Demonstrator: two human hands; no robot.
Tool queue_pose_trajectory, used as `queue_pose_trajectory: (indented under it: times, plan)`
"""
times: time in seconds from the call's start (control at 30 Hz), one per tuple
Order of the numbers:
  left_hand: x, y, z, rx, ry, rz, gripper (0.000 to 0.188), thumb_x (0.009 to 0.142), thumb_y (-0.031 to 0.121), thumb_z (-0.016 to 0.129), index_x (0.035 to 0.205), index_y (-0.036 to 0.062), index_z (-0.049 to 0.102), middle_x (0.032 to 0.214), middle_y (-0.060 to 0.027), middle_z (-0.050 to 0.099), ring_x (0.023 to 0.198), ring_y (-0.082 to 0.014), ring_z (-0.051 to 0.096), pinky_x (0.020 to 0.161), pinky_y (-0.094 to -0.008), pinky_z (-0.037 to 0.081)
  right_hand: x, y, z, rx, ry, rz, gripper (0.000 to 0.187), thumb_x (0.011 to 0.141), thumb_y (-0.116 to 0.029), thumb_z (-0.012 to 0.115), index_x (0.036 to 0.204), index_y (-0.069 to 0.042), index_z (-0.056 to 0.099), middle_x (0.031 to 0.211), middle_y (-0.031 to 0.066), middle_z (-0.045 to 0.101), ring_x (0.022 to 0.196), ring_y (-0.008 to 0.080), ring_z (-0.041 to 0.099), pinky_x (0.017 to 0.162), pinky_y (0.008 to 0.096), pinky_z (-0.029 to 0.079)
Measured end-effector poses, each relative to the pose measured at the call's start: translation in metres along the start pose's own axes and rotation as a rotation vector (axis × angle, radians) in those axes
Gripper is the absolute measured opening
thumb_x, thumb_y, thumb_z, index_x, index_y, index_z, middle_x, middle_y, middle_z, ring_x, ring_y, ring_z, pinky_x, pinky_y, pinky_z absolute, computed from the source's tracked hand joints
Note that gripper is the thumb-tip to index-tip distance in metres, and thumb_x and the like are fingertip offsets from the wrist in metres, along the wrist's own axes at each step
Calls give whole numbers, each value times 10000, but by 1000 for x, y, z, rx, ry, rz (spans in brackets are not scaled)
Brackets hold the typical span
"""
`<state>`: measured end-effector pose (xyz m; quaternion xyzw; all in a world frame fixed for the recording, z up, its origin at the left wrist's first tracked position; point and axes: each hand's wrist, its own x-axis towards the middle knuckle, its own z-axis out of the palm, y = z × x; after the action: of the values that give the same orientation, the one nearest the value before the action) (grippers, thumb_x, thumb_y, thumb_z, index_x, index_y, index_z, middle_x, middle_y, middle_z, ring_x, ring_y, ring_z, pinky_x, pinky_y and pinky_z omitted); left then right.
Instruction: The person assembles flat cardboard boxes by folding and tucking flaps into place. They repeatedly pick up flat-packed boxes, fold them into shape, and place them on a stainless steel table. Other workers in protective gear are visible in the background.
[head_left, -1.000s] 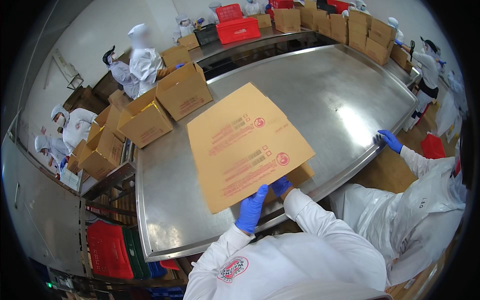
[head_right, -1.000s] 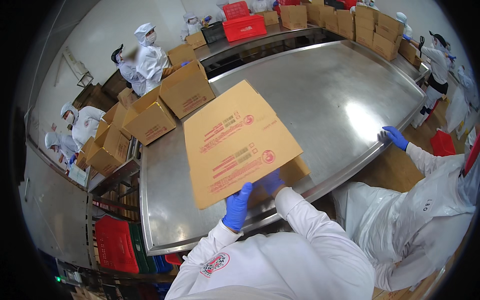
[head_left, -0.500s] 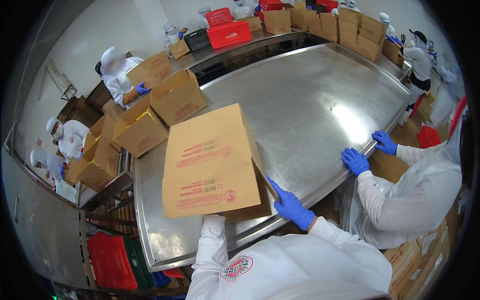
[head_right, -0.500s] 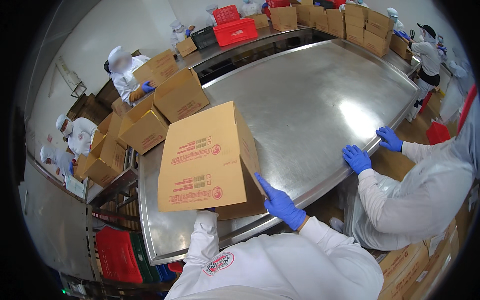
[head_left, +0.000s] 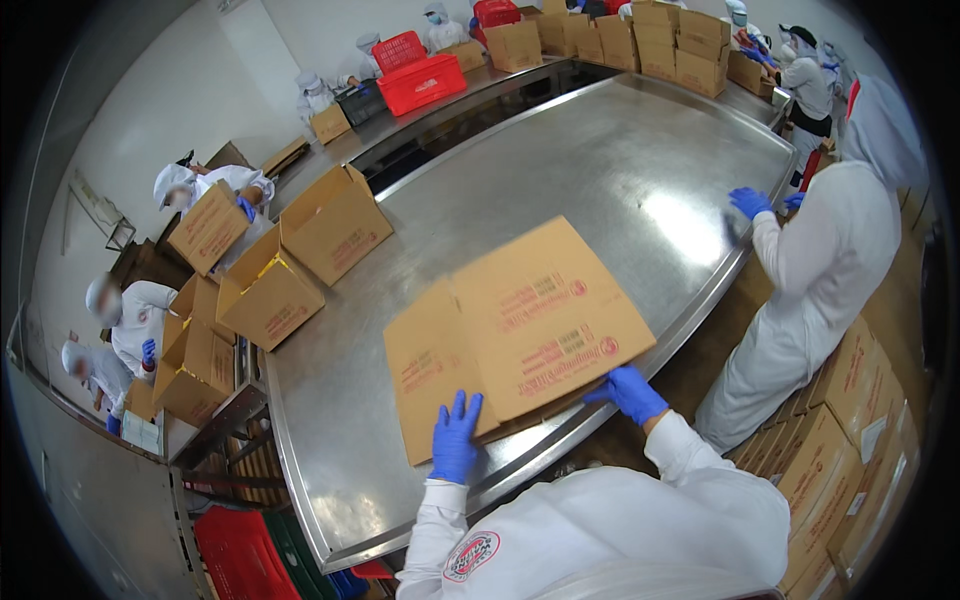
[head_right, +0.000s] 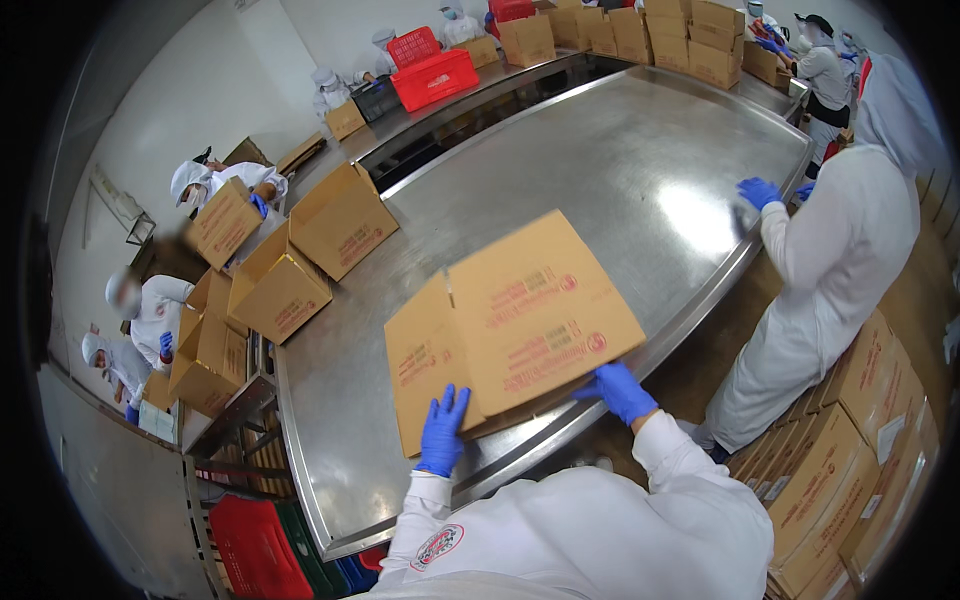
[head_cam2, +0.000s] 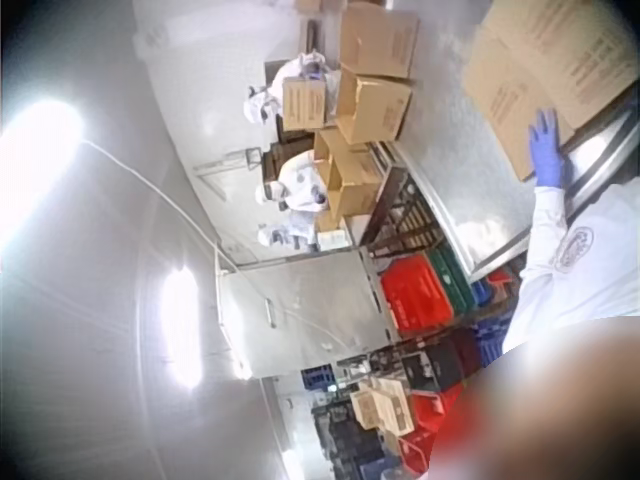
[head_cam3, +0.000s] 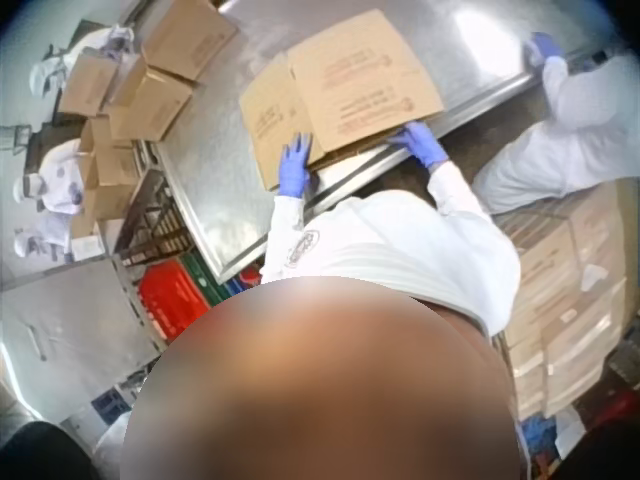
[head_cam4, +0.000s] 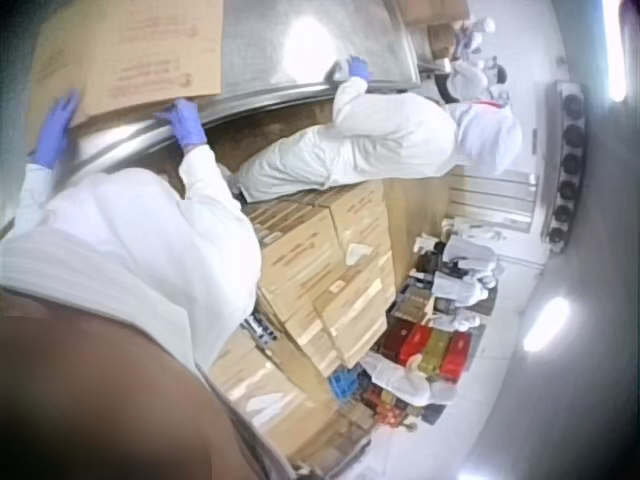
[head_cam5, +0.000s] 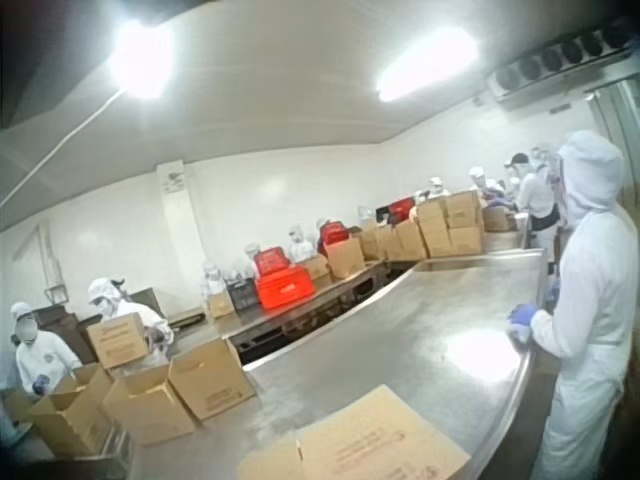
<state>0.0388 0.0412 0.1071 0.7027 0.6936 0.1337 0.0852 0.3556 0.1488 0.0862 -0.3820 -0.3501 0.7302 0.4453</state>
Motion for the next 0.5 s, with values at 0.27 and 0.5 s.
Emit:
queue_pose_trajectory:
  times: [0.27, 0.5]
  plan:
    - [-4, -27, 32, -66, -158, 74, 683, 719, 21, 527, 1356, 263, 492, 1452, -124, 407, 1265, -481, 402, 1019, -484, 386, -40, -18, 7, -4, -252, 50, 561, 862, -171, 668, 1355, -34, 438, 1273, 108, 550, 1142, 227, 552, 900, 393, 517]
    - [-12, -102, 31, -169, 219, -374, 697, 769, 179, 654, 1405, 85, 384, 1386, -248, 418, 1280, -396, 405, 1089, -427, 315, -54, -84, 6, 12, -147, -74, 567, 846, -258, 691, 1338, -70, 481, 1206, 53, 592, 1083, 163, 567, 934, 312, 453]
